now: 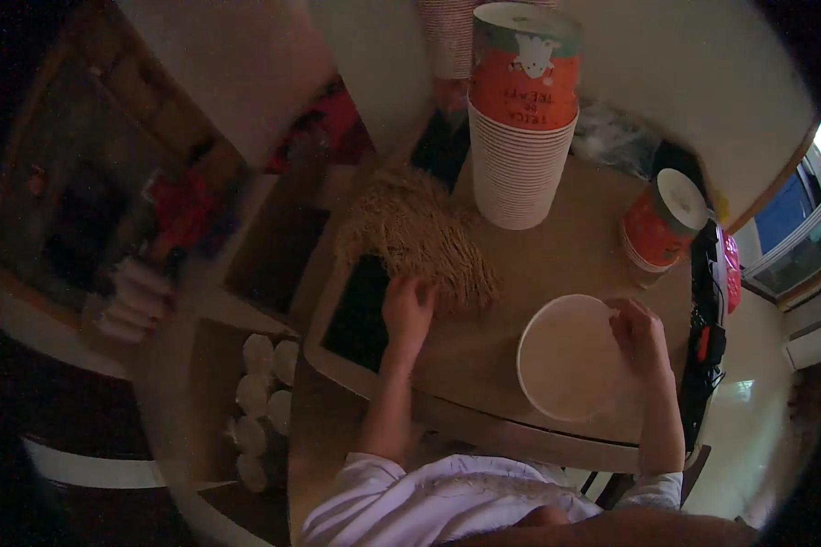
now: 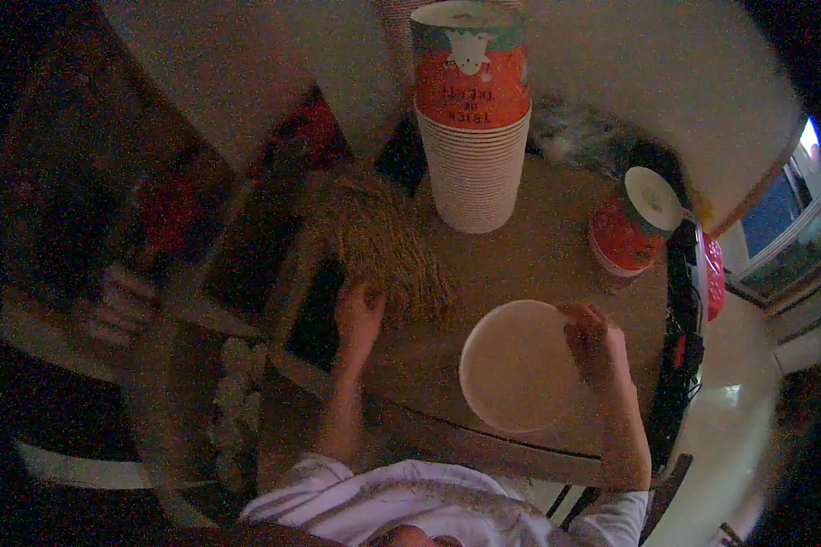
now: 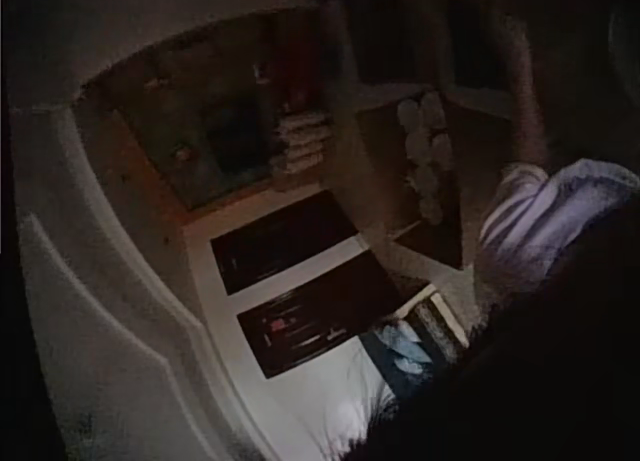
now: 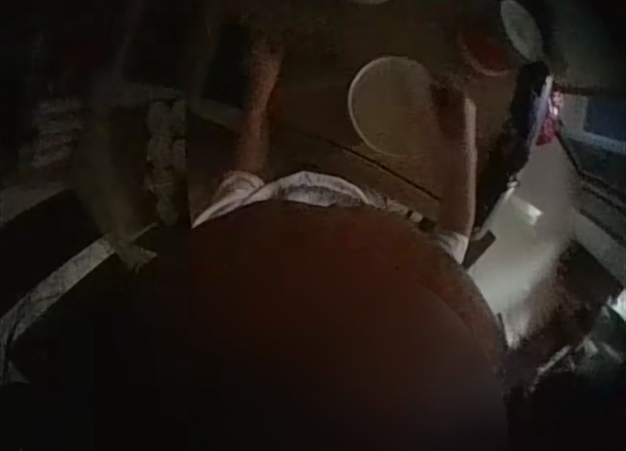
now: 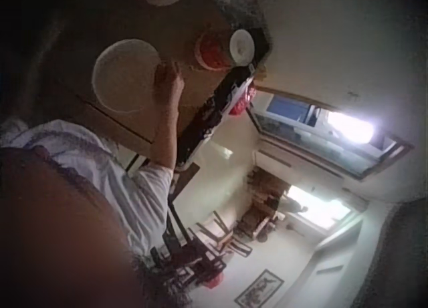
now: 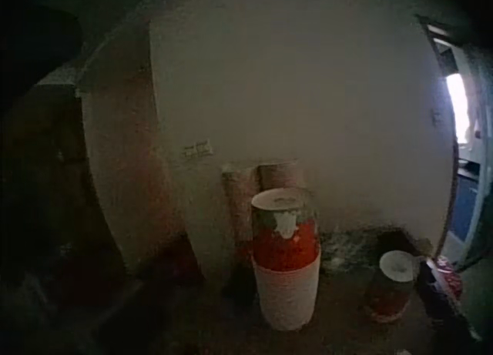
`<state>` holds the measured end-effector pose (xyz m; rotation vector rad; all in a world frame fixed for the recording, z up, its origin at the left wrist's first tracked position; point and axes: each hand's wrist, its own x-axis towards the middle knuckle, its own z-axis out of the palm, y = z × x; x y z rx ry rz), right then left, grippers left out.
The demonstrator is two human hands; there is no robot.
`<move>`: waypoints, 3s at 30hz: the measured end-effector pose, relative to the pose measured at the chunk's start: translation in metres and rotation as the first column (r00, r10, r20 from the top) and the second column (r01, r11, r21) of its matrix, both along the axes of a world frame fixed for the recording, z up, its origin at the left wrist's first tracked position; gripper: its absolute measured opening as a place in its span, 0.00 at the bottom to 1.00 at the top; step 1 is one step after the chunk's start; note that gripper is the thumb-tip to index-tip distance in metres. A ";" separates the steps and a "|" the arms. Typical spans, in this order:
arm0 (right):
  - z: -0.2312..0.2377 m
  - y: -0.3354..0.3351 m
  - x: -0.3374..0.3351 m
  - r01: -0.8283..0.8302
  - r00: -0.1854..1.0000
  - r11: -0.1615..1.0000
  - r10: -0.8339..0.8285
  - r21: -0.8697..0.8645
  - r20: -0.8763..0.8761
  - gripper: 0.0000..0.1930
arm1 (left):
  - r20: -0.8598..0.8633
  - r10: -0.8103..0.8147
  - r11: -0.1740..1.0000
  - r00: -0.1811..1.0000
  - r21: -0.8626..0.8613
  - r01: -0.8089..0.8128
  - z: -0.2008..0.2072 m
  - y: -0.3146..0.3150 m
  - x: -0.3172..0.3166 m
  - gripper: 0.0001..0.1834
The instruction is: Threading a handle string through the holes of a paper bucket to assemble it.
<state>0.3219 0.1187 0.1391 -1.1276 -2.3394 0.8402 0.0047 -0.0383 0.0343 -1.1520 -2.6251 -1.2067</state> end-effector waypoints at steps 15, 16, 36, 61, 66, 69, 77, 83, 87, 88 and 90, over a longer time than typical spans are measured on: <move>-0.003 -0.132 0.054 -0.448 0.741 0.858 0.199 -0.252 -0.641 0.07 | -0.113 -0.360 0.905 0.926 0.198 0.376 0.047 -0.070 0.075 0.05; -0.018 -0.157 0.046 -0.351 0.822 0.800 0.013 -0.487 -0.570 0.10 | 0.015 -0.419 0.894 0.908 0.182 0.409 0.047 -0.081 0.095 0.05; -0.046 -0.189 0.019 -0.358 0.579 0.396 -0.617 -0.846 -0.534 0.06 | 0.287 -0.835 0.506 0.469 0.066 0.860 0.031 -0.118 0.192 0.06; 0.048 -0.105 0.046 -0.096 0.332 0.675 -0.671 -0.732 -0.663 0.06 | 0.286 -0.957 0.040 0.046 -0.027 0.999 0.015 -0.085 0.224 0.06; 0.132 -0.072 0.099 -0.202 0.327 0.953 -0.153 -0.227 -0.933 0.09 | -0.151 -0.939 0.249 0.308 0.318 0.915 0.054 -0.056 0.193 0.12; 0.113 -0.065 0.097 -0.116 0.541 0.910 -0.278 -0.398 -0.794 0.11 | 0.047 -0.899 0.413 0.435 0.420 0.808 0.106 -0.032 0.162 0.09; 0.040 -0.039 -0.024 -0.444 0.867 0.605 0.105 -0.661 -0.487 0.09 | 0.333 -0.756 0.641 0.564 0.552 0.533 0.106 0.029 0.114 0.10; 0.019 -0.016 -0.035 -0.432 0.870 0.404 -0.047 -0.806 -0.490 0.10 | 0.545 -0.812 0.567 0.208 0.654 0.501 0.090 0.051 0.102 0.12; 0.020 -0.009 -0.038 -0.435 0.886 0.402 0.034 -0.805 -0.462 0.10 | 0.438 -0.851 0.517 0.291 0.594 0.616 0.080 0.058 0.098 0.11; 0.019 -0.007 -0.034 -0.418 0.899 0.422 0.064 -0.804 -0.434 0.10 | 0.400 -0.863 0.499 0.307 0.590 0.635 0.076 0.060 0.100 0.10; 0.018 -0.002 -0.029 -0.391 0.914 0.436 0.079 -0.810 -0.398 0.10 | 0.387 -0.843 0.530 0.373 0.479 0.700 0.091 0.064 0.107 0.06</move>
